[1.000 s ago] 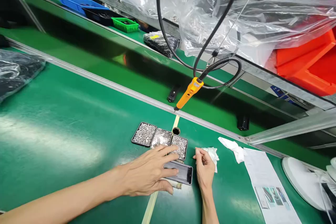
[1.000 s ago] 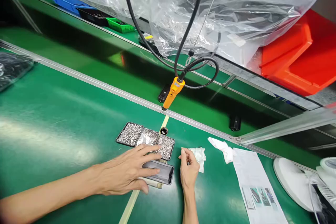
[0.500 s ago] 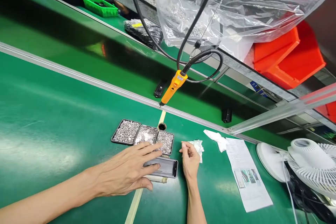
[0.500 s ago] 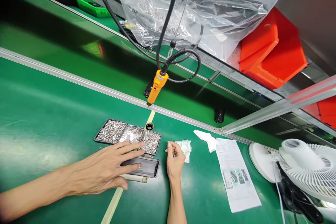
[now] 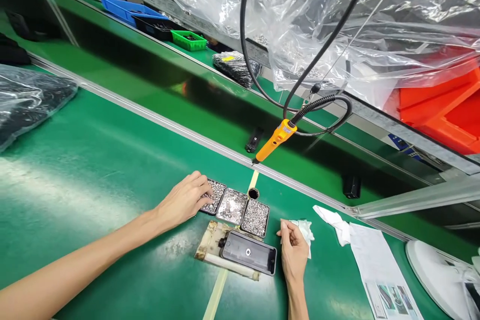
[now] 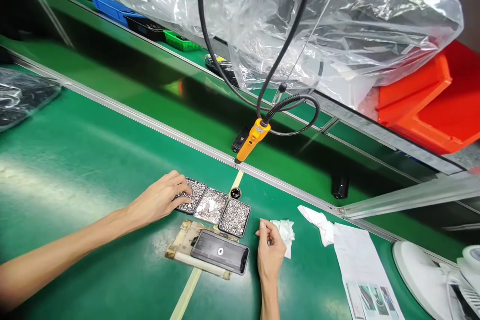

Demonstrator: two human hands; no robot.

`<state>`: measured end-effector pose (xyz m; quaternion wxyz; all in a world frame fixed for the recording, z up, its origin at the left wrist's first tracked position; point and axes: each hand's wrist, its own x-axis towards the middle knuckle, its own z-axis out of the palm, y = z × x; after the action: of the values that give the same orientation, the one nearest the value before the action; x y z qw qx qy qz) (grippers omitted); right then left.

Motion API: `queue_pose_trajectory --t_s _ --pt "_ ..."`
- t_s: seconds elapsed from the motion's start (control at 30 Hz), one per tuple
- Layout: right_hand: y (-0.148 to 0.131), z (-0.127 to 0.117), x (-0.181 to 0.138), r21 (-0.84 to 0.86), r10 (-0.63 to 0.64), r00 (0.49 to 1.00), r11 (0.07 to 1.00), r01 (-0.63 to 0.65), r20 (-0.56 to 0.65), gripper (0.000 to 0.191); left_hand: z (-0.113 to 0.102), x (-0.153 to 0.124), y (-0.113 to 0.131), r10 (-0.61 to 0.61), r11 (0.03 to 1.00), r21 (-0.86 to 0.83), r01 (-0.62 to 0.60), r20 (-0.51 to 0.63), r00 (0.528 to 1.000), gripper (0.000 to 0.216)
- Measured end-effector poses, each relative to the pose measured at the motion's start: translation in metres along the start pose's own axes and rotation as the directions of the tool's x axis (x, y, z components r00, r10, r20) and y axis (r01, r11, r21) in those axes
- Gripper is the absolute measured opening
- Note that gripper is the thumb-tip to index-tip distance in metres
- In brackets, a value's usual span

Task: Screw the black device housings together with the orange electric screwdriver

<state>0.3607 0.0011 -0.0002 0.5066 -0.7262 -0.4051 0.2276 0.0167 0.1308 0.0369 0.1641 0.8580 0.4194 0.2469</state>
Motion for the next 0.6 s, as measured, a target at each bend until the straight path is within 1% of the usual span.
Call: queue_pose_trajectory --t_s 0.13,0.27,0.37,0.43,0.5,0.6 --pt "0.001 0.000 0.001 -0.007 0.016 1.000 1.000 -0.016 0.004 0.055 0.004 -0.002 0.001 -0.029 0.997 -0.072 0.029 0.007 1.000 0.030" --pt "0.001 0.000 0.002 -0.002 0.034 0.999 0.999 -0.034 0.003 0.056 -0.001 -0.003 -0.002 -0.085 0.982 -0.170 0.087 0.019 0.996 0.027" --pt "0.002 -0.001 0.001 0.014 0.040 0.999 0.999 -0.040 -0.007 0.057 -0.006 -0.004 0.001 -0.131 0.953 -0.269 0.136 0.035 0.991 0.029" --pt "-0.001 -0.003 0.000 0.029 0.034 0.999 0.999 -0.033 -0.018 0.058 -0.010 -0.006 0.008 -0.187 0.918 -0.348 0.191 0.048 0.981 0.029" --pt "-0.009 -0.005 0.001 0.042 0.025 0.999 0.999 -0.024 -0.032 0.058 -0.013 -0.008 0.019 -0.268 0.864 -0.423 0.271 0.069 0.961 0.027" --pt "-0.039 -0.002 0.011 0.036 -0.011 0.998 0.999 0.013 -0.056 0.058 -0.015 -0.011 0.039 -0.361 0.765 -0.533 0.363 0.112 0.926 0.024"
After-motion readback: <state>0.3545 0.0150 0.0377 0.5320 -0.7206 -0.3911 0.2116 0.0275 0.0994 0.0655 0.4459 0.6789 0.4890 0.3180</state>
